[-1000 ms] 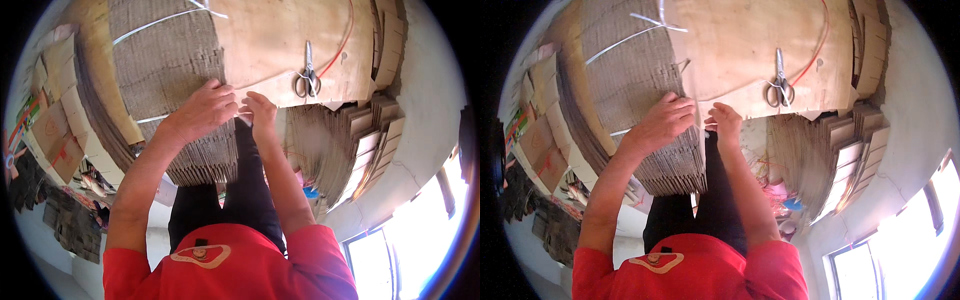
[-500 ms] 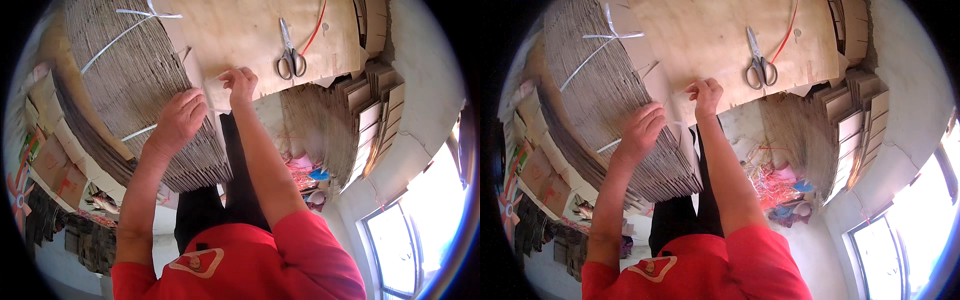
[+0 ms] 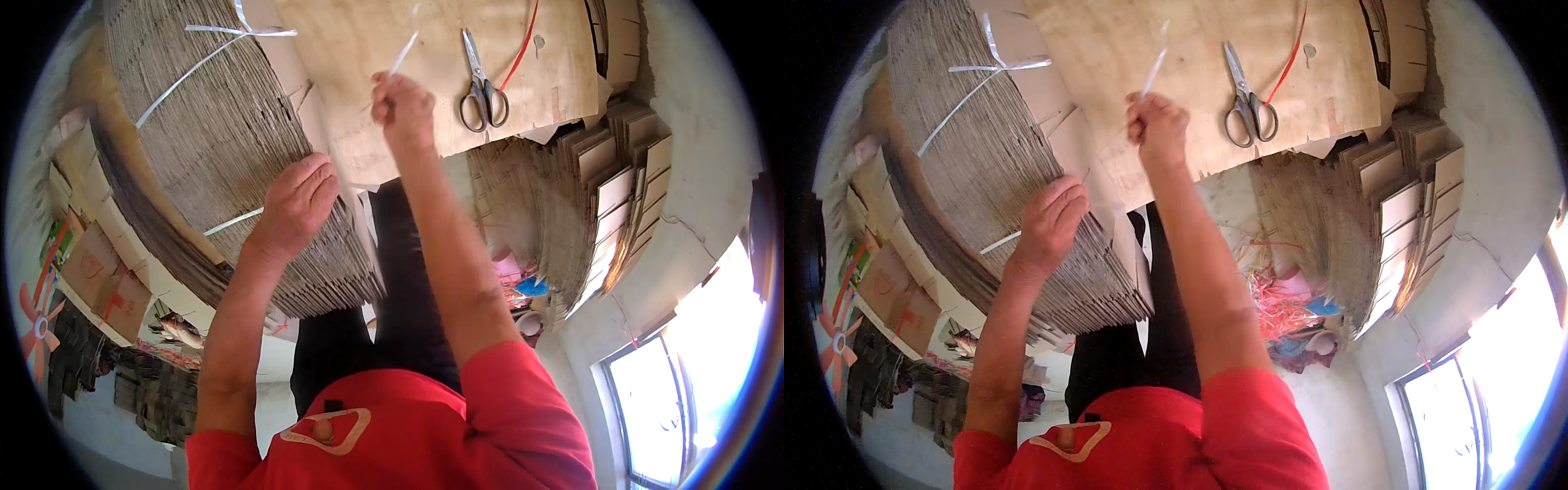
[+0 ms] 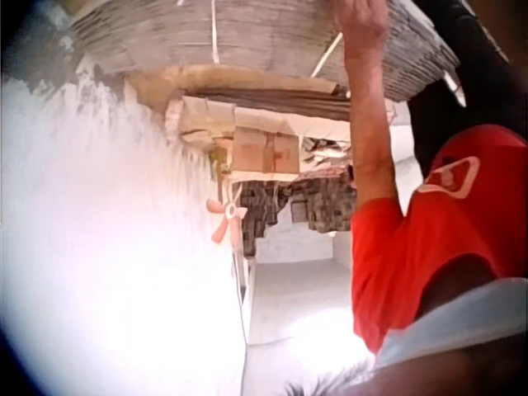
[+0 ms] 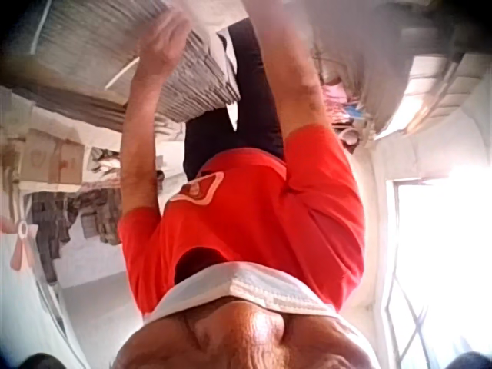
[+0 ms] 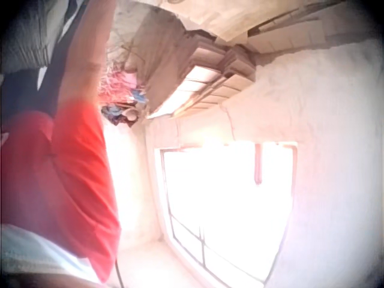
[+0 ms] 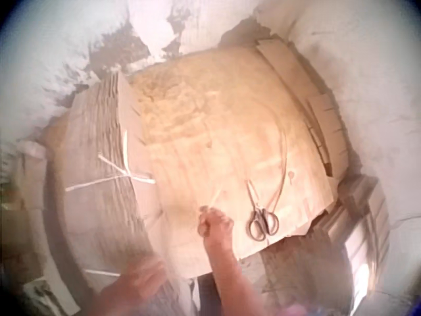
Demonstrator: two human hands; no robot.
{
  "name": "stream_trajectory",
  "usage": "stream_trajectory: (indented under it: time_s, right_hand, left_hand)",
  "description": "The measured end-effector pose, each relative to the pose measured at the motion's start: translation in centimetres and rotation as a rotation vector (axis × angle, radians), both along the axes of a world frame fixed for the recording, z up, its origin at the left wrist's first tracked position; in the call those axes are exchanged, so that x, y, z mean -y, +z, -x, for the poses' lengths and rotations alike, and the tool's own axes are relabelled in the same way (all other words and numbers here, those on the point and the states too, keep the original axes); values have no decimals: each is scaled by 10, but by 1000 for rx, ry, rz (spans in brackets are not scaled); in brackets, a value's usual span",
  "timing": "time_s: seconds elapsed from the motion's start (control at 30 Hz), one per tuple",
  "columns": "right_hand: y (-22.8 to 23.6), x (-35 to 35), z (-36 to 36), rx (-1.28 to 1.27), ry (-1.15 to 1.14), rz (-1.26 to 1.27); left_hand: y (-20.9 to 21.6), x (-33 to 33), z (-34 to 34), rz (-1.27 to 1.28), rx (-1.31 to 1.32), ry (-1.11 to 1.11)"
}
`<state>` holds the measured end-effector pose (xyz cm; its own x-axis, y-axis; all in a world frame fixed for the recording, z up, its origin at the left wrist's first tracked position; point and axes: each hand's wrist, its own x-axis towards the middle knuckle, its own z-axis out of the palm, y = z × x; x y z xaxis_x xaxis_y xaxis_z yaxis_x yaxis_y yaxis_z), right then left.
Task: The person aligns a stack of flat cardboard sheets on a wooden table, then uses white plastic ties to secure the bundle. They wrap the ties around the stack, pull them tight, and knot them to hold the sheets together.
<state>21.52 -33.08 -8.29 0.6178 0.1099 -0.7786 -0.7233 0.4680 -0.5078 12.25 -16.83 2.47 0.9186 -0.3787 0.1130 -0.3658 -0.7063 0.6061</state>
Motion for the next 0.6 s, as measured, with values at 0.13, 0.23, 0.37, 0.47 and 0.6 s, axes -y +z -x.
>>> stream_trajectory:
  time_s: [0.13, 0.23, 0.37, 0.47, 0.6]
  right_hand:
    - [1, 1, -11, -29, -58, -31]
    - [41, -6, 18, 13, 130, -113]
    - [66, -6, 55, -55, 276, -96]
    - [75, -9, 70, 119, 451, 20]
    - [77, 0, 75, 405, 575, 88]
  left_hand:
    - [-1, -4, 7, -5, -43, 7]
    - [-2, -4, 8, -10, -54, 30]
    - [-3, -4, 11, -4, -41, 19]
    - [2, -4, 9, -7, 37, -3]
    - [24, -6, -6, -93, 27, -131]
